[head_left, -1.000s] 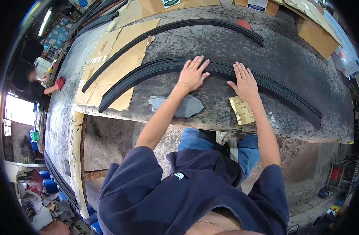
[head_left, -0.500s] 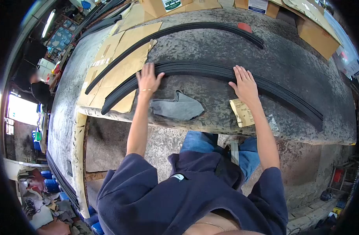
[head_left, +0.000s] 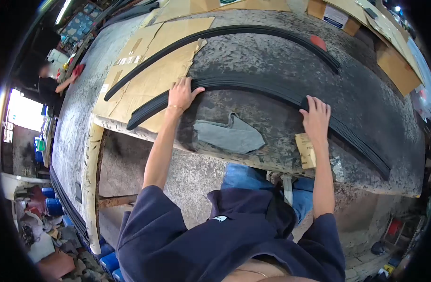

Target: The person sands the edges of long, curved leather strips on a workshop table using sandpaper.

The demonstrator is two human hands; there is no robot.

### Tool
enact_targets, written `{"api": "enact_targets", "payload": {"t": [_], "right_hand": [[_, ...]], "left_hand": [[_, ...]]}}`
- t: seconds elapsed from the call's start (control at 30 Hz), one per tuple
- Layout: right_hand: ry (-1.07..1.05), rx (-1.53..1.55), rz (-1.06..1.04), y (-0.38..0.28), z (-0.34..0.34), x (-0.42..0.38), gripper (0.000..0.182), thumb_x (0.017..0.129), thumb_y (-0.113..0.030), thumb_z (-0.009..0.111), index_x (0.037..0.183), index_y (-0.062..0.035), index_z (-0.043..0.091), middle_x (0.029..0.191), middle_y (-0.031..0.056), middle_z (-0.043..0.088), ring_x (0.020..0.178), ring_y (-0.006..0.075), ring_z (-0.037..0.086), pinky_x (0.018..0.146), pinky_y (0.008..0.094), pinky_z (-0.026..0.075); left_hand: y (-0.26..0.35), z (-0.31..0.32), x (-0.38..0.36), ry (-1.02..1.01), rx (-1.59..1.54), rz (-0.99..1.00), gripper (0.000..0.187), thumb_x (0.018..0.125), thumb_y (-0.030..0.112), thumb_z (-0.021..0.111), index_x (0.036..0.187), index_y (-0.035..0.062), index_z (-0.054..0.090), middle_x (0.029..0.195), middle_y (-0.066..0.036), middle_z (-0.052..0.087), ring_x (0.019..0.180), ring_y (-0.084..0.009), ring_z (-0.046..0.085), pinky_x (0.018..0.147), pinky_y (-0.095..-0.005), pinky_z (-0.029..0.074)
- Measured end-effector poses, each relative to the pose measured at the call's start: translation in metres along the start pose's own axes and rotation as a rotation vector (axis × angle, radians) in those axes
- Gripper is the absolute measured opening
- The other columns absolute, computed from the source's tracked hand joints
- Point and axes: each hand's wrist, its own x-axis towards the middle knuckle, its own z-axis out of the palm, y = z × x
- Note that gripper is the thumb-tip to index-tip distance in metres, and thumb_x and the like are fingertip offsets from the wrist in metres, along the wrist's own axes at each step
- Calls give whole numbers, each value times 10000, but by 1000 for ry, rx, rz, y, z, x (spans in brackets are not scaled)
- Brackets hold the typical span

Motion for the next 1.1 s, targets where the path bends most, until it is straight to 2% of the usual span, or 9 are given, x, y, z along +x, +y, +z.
{"api": "enact_targets", "payload": {"t": [0.17,0.27,0.33,0.43,0.53,0.63,0.8,0.97,1.1], "right_hand": [[-93,24,91,45,-11,17,545,859,-185,755,1352,-62,558,1284,133,593,1231,334,538,1107,500,364],[-337,-20,178,31,-27,41,562,842,-182,773,1349,-50,567,1332,161,583,1249,365,542,1095,486,388],[-167,209,-82,-6,-21,67,594,848,-203,772,1368,-22,548,1407,189,548,1295,385,521,1092,501,400],[-194,275,-290,-67,16,89,686,897,-351,718,1422,21,479,1497,216,471,1390,382,444,1128,518,377],[-243,183,-387,-86,57,91,779,932,-502,630,1469,25,427,1551,206,412,1453,350,379,1167,502,343],[-170,79,-437,-88,68,87,851,927,-584,583,1492,26,401,1566,178,408,1465,318,369,1192,483,311],[-142,94,-420,-89,71,84,857,930,-588,578,1495,29,394,1566,174,410,1470,312,363,1195,480,311],[-69,205,-387,-85,81,86,672,935,-432,649,1444,-30,475,1432,160,523,1353,325,472,1144,479,370],[-94,265,-355,-83,67,93,531,892,-276,723,1357,-86,551,1211,136,586,1146,344,550,1015,476,448]], "left_hand": [[38,9,2,0,-101,69,618,881,551,664,1171,7,619,1101,-137,643,1080,-326,609,930,-450,470],[39,21,15,105,-50,162,630,883,544,662,1243,30,616,1148,-106,649,1120,-302,594,973,-482,445],[51,14,11,90,16,130,631,917,504,643,1351,52,567,1273,-108,623,1249,-295,539,1058,-534,394],[64,-4,-9,62,76,-224,682,964,448,610,1472,25,441,1506,-174,464,1441,-368,369,1157,-611,271],[35,5,-39,59,189,-325,727,962,487,596,1481,7,428,1510,-192,459,1437,-391,369,1156,-608,269],[17,12,-39,82,146,-223,752,957,547,567,1462,1,453,1475,-203,491,1395,-407,406,1157,-563,287],[13,5,-36,30,106,-211,769,951,571,564,1464,7,460,1489,-187,489,1411,-385,400,1162,-513,292],[-24,-6,-45,-78,-102,-137,735,977,549,551,1485,28,443,1515,-193,467,1404,-393,420,1152,-498,319],[-61,-49,-72,-188,72,-367,719,788,458,783,1342,51,572,1250,-182,624,1194,-362,580,1066,-504,405]]}}
